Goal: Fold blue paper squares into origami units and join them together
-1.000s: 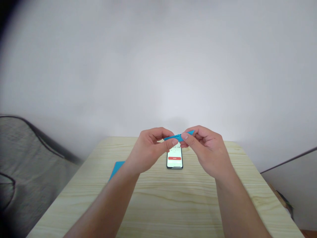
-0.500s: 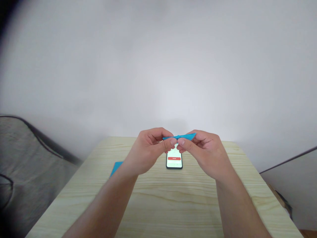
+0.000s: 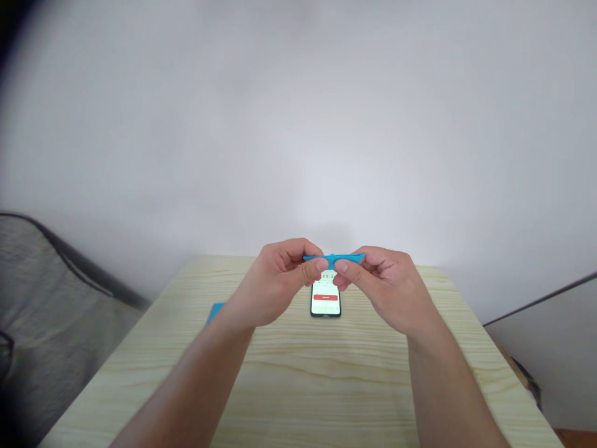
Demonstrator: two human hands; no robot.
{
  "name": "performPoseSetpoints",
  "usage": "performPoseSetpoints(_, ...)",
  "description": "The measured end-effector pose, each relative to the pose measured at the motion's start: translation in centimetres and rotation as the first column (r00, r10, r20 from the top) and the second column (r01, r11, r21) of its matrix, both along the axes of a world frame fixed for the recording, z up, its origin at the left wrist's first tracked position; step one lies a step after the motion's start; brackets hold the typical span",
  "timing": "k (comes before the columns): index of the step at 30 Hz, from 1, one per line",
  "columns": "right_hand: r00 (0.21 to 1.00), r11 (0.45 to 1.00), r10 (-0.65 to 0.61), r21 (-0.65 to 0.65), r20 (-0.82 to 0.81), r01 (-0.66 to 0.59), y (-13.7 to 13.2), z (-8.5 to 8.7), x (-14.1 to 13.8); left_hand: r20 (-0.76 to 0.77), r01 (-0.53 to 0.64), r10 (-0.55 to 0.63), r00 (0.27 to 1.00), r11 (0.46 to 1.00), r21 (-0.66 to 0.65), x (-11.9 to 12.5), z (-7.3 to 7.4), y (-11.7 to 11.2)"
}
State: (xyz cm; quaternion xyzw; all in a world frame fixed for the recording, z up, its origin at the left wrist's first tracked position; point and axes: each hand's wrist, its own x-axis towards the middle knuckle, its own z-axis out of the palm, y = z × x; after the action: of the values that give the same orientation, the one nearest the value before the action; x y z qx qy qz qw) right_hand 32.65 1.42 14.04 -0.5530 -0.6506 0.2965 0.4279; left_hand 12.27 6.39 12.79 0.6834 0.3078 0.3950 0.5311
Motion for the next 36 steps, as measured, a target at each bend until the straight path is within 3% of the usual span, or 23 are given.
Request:
performPoseSetpoints(14,0.999,1.000,-0.005,0.019,0.034,0.005,-0.30,0.31,0.03,-0.024,0.068,-0.067,0.997,0.998,0.011,-0.94,0.19,0.57)
performPoseSetpoints(21,0.999,1.000,0.000,0.015,0.051,-0.001,-0.05,0.12,0.06,-0.073,0.038,-0.037,0.997,0.999,0.013,-0.79,-0.11,0.66)
performPoseSetpoints(27,0.989,0.991,-0.103,0.101,0.108,0.092,-0.10,-0.18,0.16,-0.089,0.022,-0.019,0.996,0.999,0.028,-0.83,0.15,0.47)
performPoseSetpoints(36,0.991,0.992,-0.062,0.115,0.118,0.048,-0.10,0.05,0.23,-0.099,-0.034,0.040,0.994,0.997,0.066,-1.04,0.20,0.45)
